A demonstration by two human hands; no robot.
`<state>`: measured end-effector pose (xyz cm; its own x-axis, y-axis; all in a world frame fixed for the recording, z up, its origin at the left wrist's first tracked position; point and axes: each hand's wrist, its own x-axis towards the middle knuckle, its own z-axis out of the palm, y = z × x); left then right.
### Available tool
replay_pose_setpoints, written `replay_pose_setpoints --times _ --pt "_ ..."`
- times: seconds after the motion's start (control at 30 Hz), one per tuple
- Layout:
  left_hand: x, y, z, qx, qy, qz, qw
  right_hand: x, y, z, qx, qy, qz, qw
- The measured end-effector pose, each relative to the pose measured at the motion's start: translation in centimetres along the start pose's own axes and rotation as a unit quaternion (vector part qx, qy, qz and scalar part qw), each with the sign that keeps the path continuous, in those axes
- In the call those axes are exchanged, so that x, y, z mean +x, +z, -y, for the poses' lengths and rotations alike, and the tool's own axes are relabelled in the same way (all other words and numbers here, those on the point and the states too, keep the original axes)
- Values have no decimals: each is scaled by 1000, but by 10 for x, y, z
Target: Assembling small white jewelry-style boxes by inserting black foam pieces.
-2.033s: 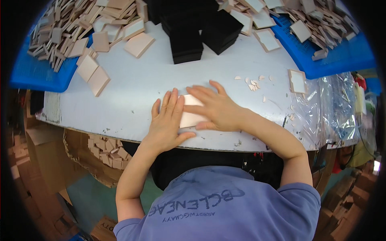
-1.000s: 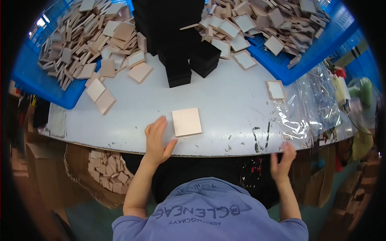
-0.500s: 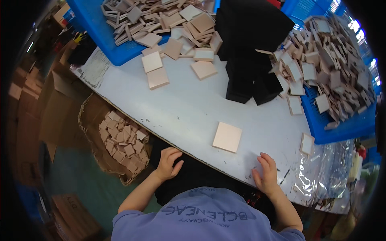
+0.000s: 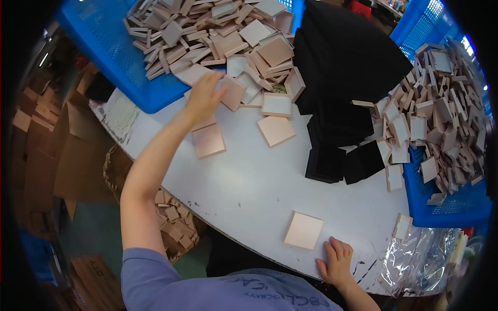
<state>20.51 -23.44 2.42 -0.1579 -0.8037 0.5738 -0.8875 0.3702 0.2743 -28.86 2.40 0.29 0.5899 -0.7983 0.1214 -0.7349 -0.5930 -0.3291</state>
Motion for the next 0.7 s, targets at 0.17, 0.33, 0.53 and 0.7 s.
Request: replay_pose_setpoints --times 0.17,0.33,0.53,0.7 --pt "106 42 54 62 -45 21 997 0 1 -2 -2 15 15 1000" --pt "186 83 31 -136 -75 74 985 -2 -2 4 -17 33 36 999" --pt "209 117 22 106 -82 162 978 1 -3 1 -8 24 34 999" --pt "173 97 8 -285 -146 225 920 8 -5 -1 -9 22 40 999"
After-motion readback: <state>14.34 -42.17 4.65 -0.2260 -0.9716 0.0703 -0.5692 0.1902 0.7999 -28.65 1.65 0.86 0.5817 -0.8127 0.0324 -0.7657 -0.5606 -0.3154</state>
